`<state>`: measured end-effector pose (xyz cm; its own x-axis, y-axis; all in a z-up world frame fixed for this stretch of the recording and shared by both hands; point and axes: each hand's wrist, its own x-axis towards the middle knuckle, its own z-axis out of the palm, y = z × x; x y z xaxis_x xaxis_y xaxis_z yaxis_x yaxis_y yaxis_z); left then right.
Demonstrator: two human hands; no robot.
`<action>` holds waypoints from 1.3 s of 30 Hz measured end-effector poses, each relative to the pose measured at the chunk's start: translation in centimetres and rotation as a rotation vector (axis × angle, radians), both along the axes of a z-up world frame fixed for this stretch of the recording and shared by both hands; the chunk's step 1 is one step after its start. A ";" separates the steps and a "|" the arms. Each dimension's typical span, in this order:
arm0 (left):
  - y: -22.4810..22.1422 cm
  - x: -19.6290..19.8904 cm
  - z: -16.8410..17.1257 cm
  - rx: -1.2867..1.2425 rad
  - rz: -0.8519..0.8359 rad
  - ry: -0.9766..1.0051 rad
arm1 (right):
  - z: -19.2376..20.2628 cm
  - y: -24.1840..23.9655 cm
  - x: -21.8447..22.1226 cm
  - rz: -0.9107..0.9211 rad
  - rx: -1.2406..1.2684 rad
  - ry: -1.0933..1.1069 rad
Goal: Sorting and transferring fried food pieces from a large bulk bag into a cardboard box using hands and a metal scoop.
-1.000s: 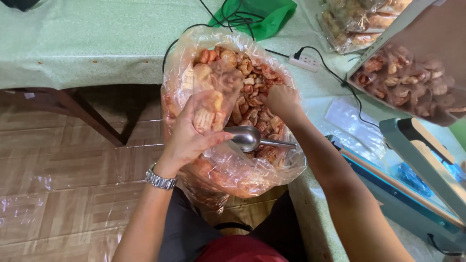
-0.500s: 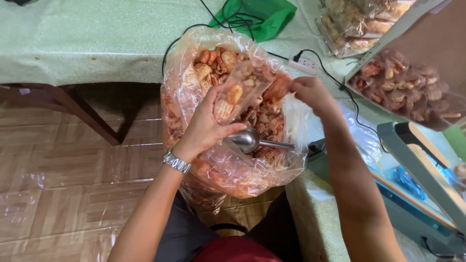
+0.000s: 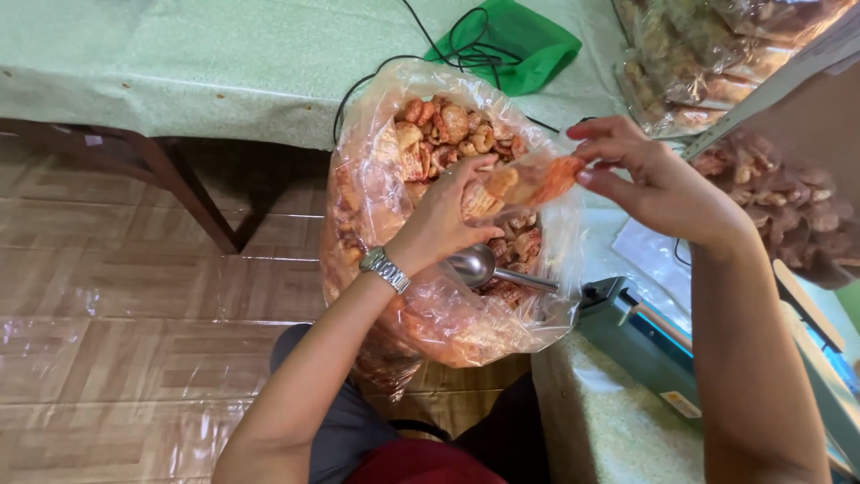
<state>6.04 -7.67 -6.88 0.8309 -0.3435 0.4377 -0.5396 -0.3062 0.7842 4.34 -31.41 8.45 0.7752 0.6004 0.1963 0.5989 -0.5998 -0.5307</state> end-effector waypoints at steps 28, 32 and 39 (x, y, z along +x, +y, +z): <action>-0.6 -2.1 2.3 -0.591 -0.602 0.639 | 1.3 0.8 -0.5 0.203 0.120 0.125; -1.9 -2.2 2.3 -0.736 -0.802 1.027 | 2.3 2.5 -1.7 0.202 0.083 0.133; -1.5 -2.0 1.6 -0.610 -0.702 0.692 | 0.6 1.9 -1.0 0.030 0.069 0.011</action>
